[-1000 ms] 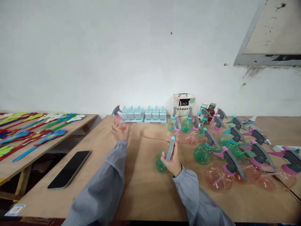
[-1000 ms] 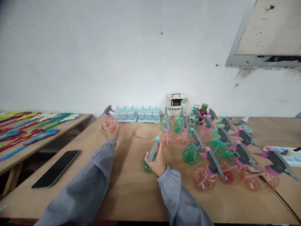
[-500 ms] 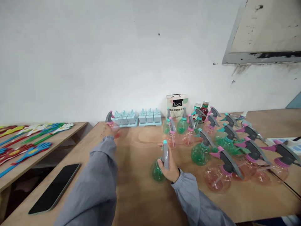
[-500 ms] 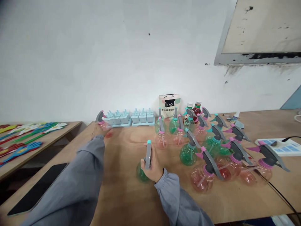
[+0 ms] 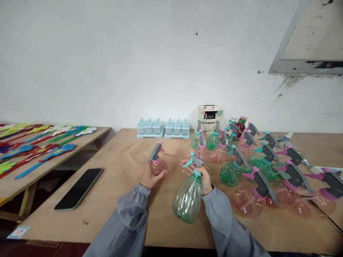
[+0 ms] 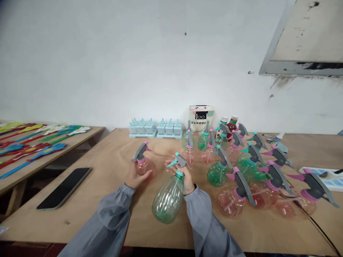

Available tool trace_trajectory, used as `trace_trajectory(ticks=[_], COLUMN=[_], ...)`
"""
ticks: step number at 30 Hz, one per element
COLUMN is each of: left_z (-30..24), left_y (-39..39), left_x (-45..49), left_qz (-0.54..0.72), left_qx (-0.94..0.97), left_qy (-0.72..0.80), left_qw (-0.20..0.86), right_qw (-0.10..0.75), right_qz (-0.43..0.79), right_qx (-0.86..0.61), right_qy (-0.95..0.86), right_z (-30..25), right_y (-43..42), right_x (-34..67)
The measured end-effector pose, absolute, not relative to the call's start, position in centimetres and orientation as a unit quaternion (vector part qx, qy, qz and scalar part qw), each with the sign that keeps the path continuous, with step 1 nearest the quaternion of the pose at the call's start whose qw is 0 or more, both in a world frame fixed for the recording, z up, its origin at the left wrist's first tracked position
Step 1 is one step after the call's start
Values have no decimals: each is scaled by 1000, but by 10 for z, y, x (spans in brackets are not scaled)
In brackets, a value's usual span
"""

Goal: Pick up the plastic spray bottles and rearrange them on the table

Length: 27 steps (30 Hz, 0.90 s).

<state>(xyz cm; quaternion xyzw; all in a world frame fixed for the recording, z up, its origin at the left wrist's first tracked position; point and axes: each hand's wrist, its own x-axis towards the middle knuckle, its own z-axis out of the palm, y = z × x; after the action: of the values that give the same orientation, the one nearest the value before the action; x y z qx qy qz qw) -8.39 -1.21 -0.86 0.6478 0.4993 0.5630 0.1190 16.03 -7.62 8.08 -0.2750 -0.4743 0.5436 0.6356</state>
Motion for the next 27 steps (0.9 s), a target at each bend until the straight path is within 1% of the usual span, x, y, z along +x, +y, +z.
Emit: trace_trajectory(ticks=[4,7,14,20,27], left_z=[-18,-19,-16,-11,-8], left_y=[-36,-40,-39,-41,-43], left_x=[-73,-72,-72,-70,-69], left_qz=[546,547,550,555,558], left_qx=[664,666,656,657,656], left_qy=[481,473,475,466,470], left_qw=[172,187,204,209,197], right_qw=[612,589,572,535,555], right_qz=[597,621,629,628,615], right_qx=[-255,-254,-246,-247,-253], right_qy=[-451,-450,-466,-509,-499], right_z=[92,91,80,78,75], right_y=[-78,-79,-74,-77,-78], right_x=[164,166,168,168,170])
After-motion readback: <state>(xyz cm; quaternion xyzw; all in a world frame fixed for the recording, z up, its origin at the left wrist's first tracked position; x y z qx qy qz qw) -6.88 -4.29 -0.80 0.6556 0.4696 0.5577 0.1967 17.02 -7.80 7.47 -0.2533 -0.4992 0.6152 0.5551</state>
